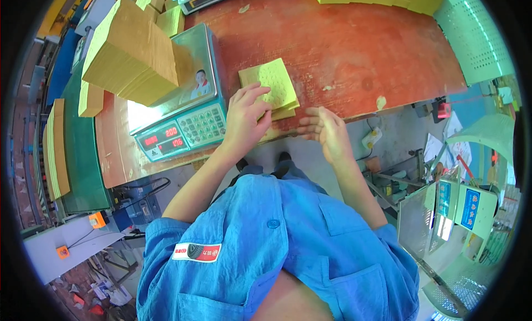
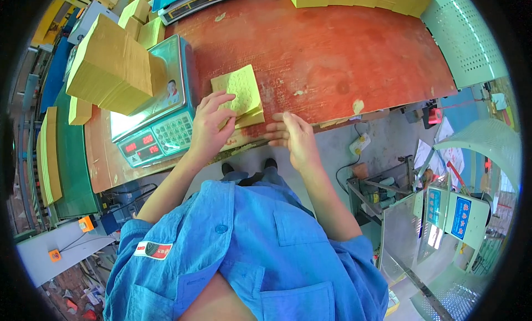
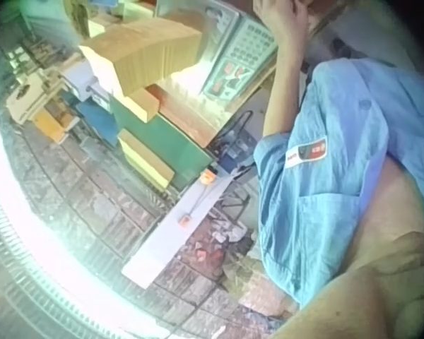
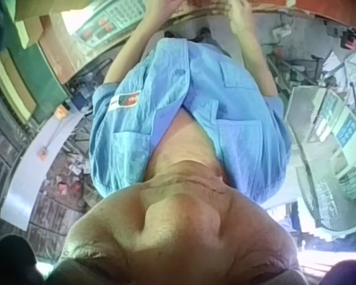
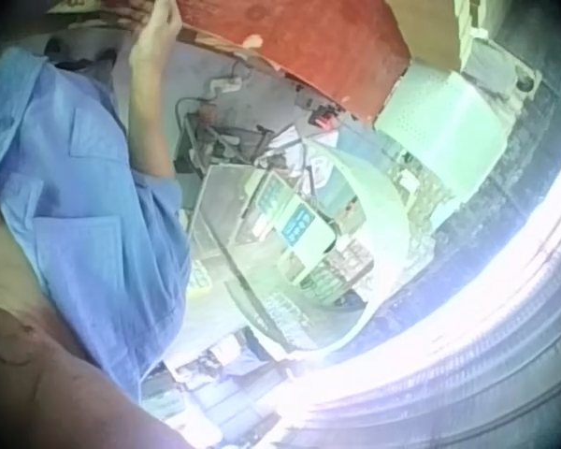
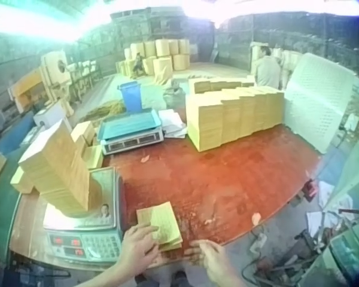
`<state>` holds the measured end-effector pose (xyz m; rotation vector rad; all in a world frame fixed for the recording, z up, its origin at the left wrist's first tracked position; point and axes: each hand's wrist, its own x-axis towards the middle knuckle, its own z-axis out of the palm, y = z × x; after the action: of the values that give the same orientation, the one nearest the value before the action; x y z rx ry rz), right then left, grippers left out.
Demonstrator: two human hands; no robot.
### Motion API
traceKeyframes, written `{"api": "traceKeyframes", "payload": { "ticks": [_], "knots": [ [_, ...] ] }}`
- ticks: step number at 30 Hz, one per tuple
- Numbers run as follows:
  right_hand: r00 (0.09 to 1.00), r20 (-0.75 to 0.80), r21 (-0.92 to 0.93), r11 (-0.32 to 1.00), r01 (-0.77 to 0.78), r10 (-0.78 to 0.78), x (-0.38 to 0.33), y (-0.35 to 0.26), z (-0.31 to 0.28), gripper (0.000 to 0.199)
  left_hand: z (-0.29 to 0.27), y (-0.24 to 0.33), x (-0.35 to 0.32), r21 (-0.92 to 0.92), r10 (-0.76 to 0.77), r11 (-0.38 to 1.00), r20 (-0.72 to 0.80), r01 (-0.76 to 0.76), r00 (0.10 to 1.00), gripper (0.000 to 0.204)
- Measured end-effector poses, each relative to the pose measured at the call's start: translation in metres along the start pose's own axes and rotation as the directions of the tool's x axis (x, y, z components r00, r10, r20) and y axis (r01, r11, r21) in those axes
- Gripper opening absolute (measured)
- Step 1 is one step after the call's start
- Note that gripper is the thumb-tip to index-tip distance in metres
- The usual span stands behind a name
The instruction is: The worker weighs stacks of yellow paper blocks on an electronic scale and sorts them on a table or conveyor.
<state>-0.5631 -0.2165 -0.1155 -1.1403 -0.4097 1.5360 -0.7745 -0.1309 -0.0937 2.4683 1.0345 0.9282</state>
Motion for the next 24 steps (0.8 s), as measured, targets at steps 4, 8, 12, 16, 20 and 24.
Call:
{"api": "traceKeyframes", "payload": {
  "ticks": [4, 8, 12, 16, 20, 24],
  "knots": [
    [0.987, 0.043, -0.045, 0.987, -0.153, 0.155, 0.022, -0.016, 0.021, 0.031, -0.005, 0.014, -0.006, 0.034, 0.169, 0.984, 0.085, -0.172, 0.982, 0.010],
    [0.988, 0.098, -0.529, 0.834, 0.155, -0.121, 0.034, -0.008, 0.030, 0.022, -0.009, 0.010, -0.035, -0.087, 0.060, 0.995, 0.066, -0.054, 0.996, 0.027],
    [0.877, 0.307, -0.529, 0.700, 0.480, -0.369, -0.031, -0.057, 0.097, 0.026, -0.059, 0.011, -0.026, -0.931, -0.488, 0.147, 0.226, 0.334, 0.843, 0.044],
    [0.808, 0.377, -0.464, 0.663, 0.587, -0.452, -0.047, -0.087, 0.169, 0.023, -0.154, -0.005, -0.011, -0.923, -0.545, 0.120, 0.246, 0.365, 0.802, 0.020],
    [0.627, 0.540, -0.537, 0.343, 0.771, -0.562, -0.017, -0.121, 0.284, 0.015, -0.281, -0.029, 0.016, -0.802, -0.508, 0.560, -0.134, 0.209, 0.851, 0.021],
    [0.599, 0.568, -0.140, 0.651, 0.746, -0.565, 0.061, -0.134, 0.387, 0.032, -0.368, -0.122, 0.079, -0.647, -0.473, 0.714, -0.164, 0.268, 0.866, 0.026]
  ]
}}
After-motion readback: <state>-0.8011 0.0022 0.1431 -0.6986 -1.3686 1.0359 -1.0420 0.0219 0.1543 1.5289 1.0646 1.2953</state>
